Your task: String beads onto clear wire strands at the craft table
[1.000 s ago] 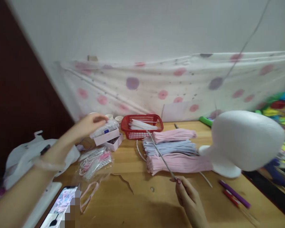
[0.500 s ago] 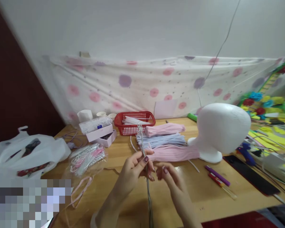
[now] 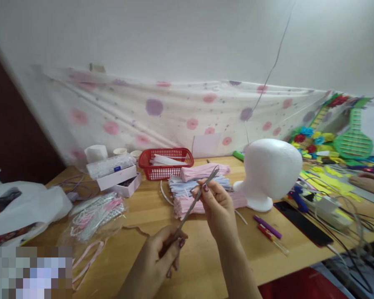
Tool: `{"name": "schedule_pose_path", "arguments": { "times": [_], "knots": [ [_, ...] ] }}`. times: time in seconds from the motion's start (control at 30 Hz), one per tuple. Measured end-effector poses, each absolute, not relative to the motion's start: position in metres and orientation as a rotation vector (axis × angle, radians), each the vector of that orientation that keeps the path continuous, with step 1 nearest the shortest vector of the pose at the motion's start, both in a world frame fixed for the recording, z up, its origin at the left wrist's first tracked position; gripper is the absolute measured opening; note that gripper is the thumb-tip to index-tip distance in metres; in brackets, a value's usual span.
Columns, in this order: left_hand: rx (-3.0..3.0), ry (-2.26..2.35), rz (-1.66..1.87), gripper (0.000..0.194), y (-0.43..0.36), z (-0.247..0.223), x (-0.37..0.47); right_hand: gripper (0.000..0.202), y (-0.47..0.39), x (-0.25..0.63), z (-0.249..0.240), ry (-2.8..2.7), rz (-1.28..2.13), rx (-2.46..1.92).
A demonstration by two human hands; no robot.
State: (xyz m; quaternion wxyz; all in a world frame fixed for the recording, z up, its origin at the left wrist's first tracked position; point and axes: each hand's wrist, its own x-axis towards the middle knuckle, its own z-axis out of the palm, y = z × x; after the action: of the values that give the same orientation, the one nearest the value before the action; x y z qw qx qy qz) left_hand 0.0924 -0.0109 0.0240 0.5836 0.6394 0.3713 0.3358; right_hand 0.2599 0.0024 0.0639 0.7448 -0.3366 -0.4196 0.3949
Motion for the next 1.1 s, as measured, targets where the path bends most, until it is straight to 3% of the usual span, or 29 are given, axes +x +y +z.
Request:
{"name": "schedule_pose_path", "arguments": {
  "times": [0.13, 0.27, 0.5, 0.77, 1.1],
  "knots": [
    [1.921, 1.099, 1.041, 0.018, -0.010, 0.005, 0.064, 0.032, 0.008, 0.272, 0.070, -0.816, 0.873, -0.715],
    [2.110, 1.155, 1.338, 0.019, -0.009, 0.005, 0.045, 0.034, 0.013, 0.276, 0.075, -0.645, 0.814, -0.709],
    [1.986, 1.292, 1.440, 0.020, -0.020, 0.026, 0.034, 0.019, 0.019, 0.291, 0.072, -0.474, 0.933, -0.629],
    [1.713, 1.274, 1.718, 0.016, -0.032, 0.029, 0.046, 0.026, 0.012, 0.299, 0.079, -0.230, 1.105, -0.402],
    [0.853, 0.913, 1.388, 0.034, -0.024, 0.045, 0.056, 0.014, 0.004, 0.294, 0.080, -0.429, 1.121, -0.086]
  ]
}}
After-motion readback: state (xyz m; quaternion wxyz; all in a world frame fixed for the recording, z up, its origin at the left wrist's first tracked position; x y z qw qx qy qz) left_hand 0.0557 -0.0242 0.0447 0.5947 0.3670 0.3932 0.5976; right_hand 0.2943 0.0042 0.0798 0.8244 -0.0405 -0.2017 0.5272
